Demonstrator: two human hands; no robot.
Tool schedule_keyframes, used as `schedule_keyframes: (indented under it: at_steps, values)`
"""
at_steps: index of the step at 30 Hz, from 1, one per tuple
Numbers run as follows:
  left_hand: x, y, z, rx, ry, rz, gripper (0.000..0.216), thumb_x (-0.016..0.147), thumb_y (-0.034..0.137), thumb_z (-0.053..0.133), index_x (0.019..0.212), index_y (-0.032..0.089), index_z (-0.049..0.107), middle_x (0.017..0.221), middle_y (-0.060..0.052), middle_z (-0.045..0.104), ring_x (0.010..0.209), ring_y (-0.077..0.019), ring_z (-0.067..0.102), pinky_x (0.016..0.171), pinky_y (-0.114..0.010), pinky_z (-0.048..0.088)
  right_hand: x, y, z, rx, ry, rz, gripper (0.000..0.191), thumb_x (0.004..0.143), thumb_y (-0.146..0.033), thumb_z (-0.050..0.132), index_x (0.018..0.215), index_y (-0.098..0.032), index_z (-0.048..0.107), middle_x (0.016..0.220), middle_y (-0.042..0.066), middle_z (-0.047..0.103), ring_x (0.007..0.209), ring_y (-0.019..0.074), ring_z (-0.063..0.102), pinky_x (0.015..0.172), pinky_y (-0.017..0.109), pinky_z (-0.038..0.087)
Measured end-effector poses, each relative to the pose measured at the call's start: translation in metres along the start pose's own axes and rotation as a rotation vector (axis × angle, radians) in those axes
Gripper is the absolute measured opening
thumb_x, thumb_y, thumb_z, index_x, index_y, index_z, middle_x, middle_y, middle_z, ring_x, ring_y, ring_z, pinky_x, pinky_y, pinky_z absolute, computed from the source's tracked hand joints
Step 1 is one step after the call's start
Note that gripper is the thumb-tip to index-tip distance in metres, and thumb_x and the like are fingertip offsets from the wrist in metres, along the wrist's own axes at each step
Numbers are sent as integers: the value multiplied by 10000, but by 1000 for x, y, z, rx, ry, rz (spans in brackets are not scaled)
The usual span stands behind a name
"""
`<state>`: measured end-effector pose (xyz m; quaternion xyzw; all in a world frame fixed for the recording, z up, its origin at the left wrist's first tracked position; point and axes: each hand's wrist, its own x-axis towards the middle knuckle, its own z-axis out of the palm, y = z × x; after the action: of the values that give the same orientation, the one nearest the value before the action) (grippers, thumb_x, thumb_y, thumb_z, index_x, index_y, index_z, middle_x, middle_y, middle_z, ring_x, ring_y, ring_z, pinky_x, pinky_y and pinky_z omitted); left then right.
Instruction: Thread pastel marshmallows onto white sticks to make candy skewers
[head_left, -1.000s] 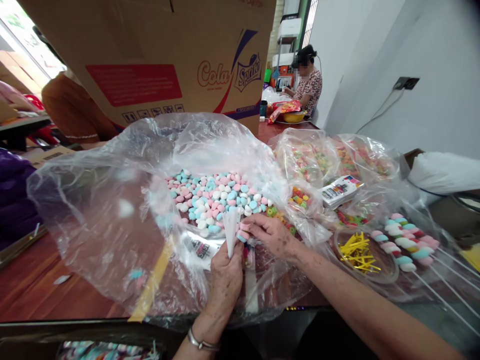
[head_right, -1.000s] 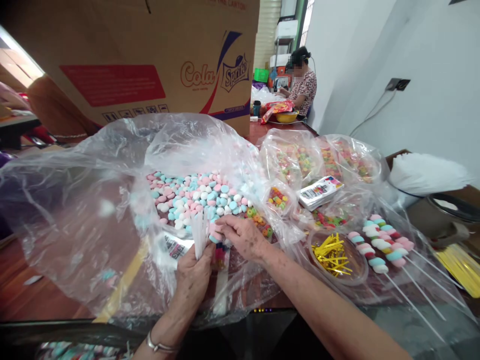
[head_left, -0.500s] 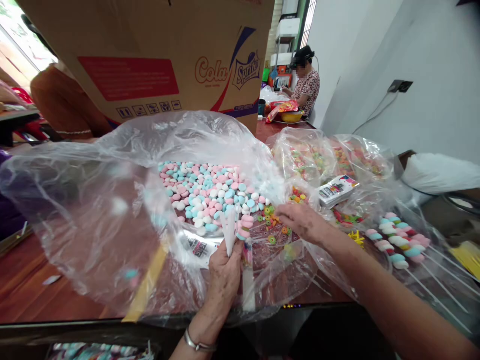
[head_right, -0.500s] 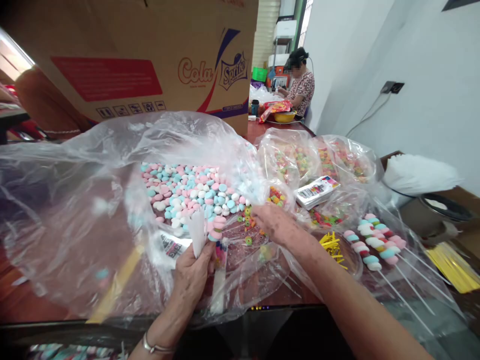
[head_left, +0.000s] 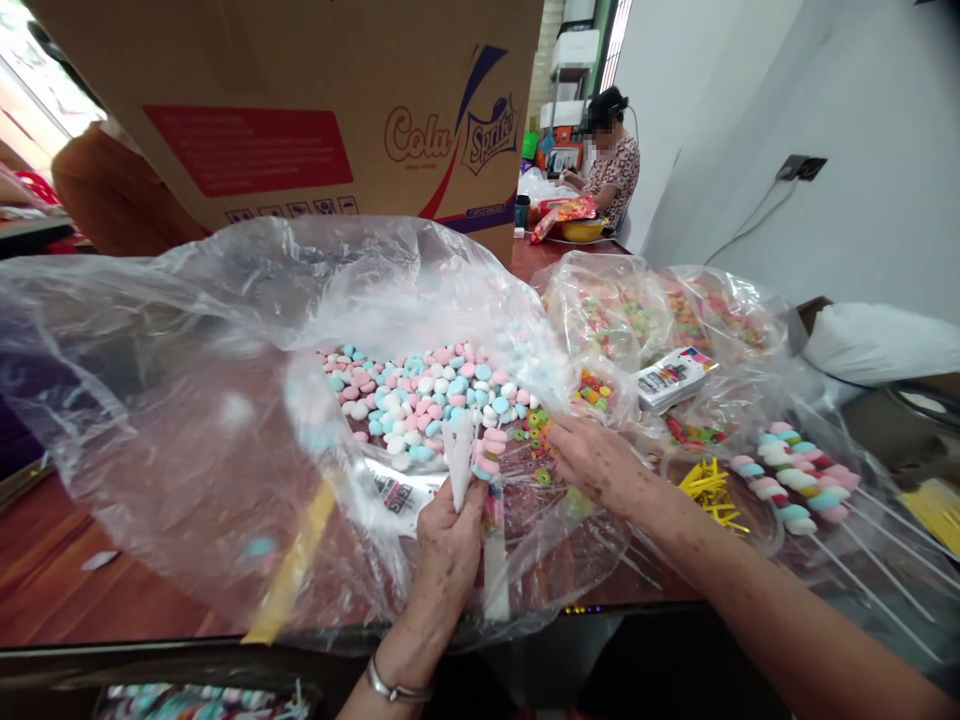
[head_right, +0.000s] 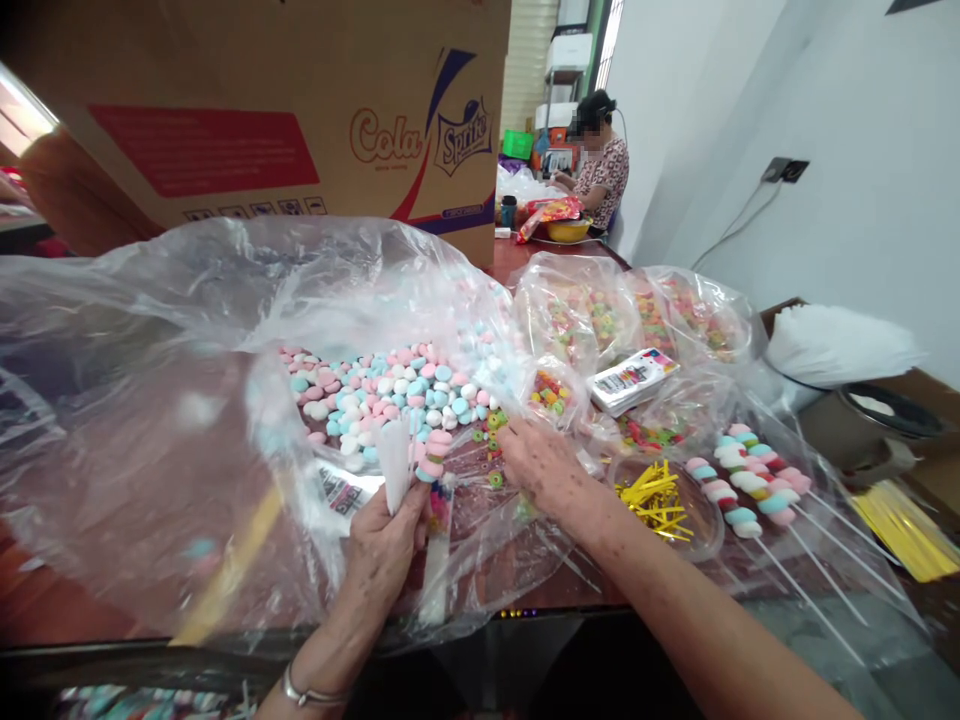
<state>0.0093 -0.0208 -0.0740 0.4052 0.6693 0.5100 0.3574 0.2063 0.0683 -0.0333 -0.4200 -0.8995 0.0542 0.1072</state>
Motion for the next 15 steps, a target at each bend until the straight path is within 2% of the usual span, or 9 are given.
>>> schedule_keyframes:
  at_steps: [4,7,11,13,15]
  values:
    - [0,-1,0,20,-8,2,395,845,528,587,859,155,716,446,50,507,421,-115,413,421,-212,306,-6,-15,6,20,-49,-19,118,860,-98,495,873,-174,584,925,64,639,882,203,585,773,304,456]
    - [-1,0,-1,22,-9,5,394,835,526,593,855,153,718,440,50,509,424,-123,431,432,-217,323,-11,-24,17,-37,-59,-1,164,855,-62,490,946,-162,583,974,85,636,963,229,575,838,330,453]
    - [-2,4,-2,17,-11,15,373,809,512,608,819,156,717,439,41,525,450,-139,473,445,-221,347,-13,-32,25,-65,-44,45,235,842,-24,463,997,-155,582,1012,114,627,980,258,570,832,361,454]
    - [-1,7,-2,19,-8,15,363,797,505,612,800,157,716,442,36,533,465,-147,490,453,-224,358,-11,-33,25,78,-10,93,227,833,-20,455,943,-163,593,989,113,630,965,259,569,840,372,443]
    - [-1,9,-2,22,-10,11,355,791,497,611,790,159,716,448,32,542,477,-154,505,464,-227,371,-9,-32,23,351,65,183,201,789,-18,481,843,-174,596,924,95,631,928,250,566,859,385,423]
